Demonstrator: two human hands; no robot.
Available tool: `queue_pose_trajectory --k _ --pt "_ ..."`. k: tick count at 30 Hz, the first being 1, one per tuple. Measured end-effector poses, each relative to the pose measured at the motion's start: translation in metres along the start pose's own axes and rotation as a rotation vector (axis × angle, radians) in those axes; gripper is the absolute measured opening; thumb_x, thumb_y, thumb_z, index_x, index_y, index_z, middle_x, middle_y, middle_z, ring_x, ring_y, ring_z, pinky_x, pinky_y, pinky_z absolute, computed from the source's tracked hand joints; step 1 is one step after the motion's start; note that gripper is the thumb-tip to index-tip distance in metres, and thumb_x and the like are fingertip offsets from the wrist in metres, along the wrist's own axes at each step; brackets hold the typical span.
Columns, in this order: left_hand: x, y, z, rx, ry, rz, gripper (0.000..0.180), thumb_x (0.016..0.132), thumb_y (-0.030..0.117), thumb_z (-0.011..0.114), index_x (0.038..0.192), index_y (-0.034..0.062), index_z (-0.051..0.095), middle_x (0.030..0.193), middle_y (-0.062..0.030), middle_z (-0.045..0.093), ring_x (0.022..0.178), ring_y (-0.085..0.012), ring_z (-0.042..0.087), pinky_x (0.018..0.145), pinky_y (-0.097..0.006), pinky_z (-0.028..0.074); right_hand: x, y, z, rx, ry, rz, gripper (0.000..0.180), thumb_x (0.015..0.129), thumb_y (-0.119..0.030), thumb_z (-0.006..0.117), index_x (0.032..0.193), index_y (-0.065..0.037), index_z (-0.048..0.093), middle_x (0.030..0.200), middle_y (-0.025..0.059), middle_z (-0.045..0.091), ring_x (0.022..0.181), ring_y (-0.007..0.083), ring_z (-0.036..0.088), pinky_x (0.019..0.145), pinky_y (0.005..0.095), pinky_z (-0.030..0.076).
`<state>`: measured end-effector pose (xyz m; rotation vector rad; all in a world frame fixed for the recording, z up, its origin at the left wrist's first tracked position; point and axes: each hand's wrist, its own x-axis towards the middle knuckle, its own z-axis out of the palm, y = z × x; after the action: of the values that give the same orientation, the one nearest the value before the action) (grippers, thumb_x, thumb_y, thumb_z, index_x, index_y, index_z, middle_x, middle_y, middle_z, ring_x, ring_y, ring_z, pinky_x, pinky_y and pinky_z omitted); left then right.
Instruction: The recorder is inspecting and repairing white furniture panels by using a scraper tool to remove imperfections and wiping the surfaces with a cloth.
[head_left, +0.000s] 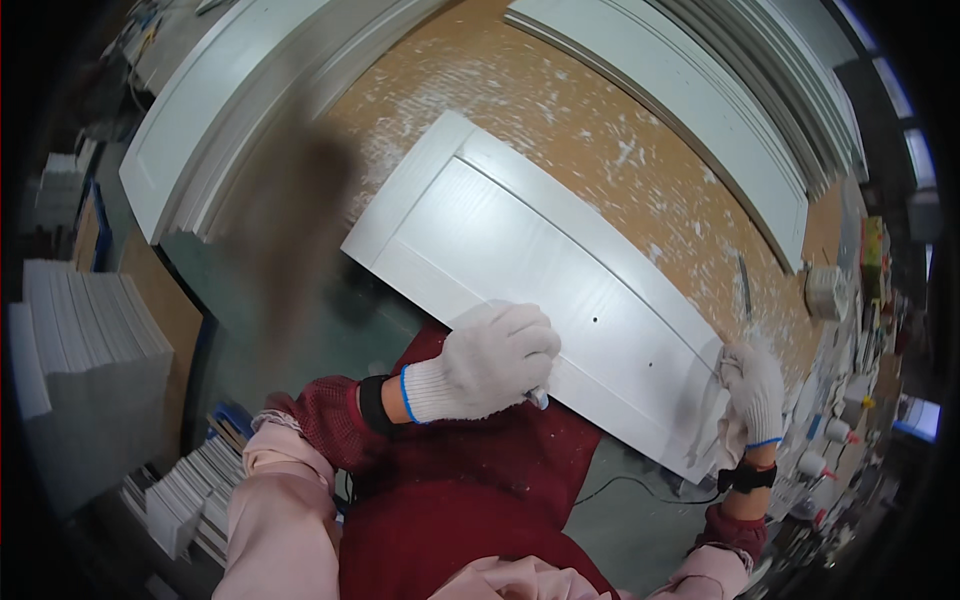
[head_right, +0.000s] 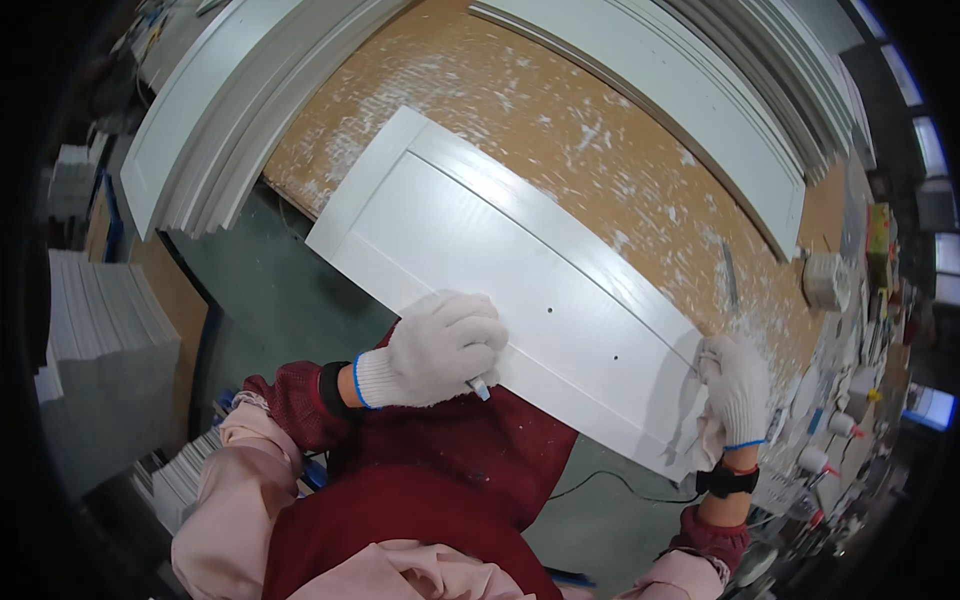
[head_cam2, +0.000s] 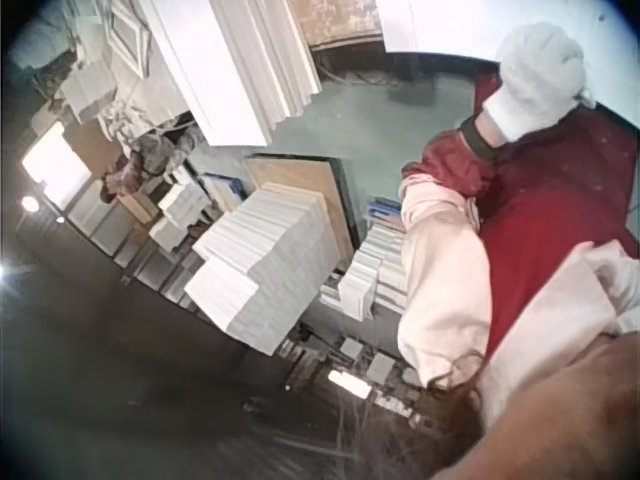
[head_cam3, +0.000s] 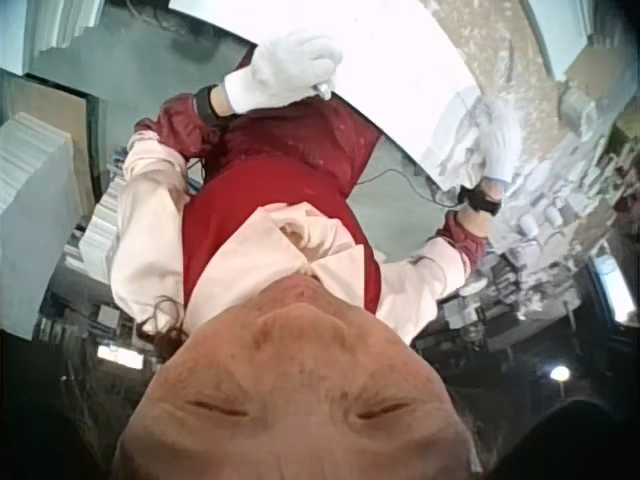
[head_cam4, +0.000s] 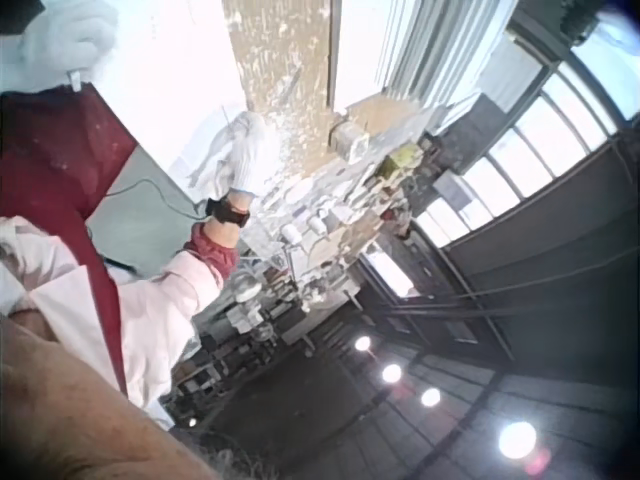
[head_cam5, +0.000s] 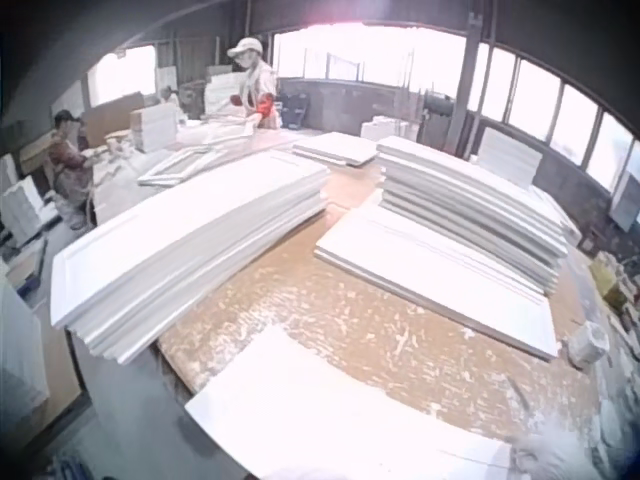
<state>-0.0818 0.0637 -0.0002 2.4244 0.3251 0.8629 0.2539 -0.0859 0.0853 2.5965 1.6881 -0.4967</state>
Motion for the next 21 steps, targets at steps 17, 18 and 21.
queue_pose_trajectory --k 17,18,21 --pt "-0.016 -0.028 -0.009 -0.046 0.206 0.094 0.014 0.053 0.016 0.058 0.059 0.0032 0.058 0.100 -0.0146 0.064 0.096 -0.0308 0.062 0.091 -0.042 0.053 0.113 -0.173 -0.027 0.096 -0.060 -0.414 0.024 0.076 -0.010 0.069 0.099 -0.008 0.068 0.088 0.0108 0.063 0.083 0.0282 0.063 0.073 0.0350 0.050" --pt "-0.019 -0.029 -0.005 -0.043 0.216 0.087 0.018 0.055 0.016 0.059 0.065 0.0019 0.062 0.100 -0.0146 0.064 0.097 -0.0315 0.062 0.092 -0.041 0.053 0.123 -0.193 -0.021 0.087 -0.035 -0.500 0.027 0.075 -0.010 0.070 0.102 -0.008 0.068 0.089 0.0100 0.063 0.084 0.0275 0.064 0.074 0.0341 0.050" --pt "-0.018 -0.028 -0.006 -0.068 0.179 0.076 0.027 0.059 0.016 0.061 0.078 -0.0014 0.066 0.100 -0.0149 0.064 0.099 -0.0324 0.062 0.092 -0.041 0.053 0.148 -0.236 -0.007 0.157 -0.010 -0.569 0.026 0.076 -0.011 0.071 0.102 -0.011 0.069 0.092 0.0090 0.064 0.087 0.0279 0.064 0.074 0.0351 0.051"
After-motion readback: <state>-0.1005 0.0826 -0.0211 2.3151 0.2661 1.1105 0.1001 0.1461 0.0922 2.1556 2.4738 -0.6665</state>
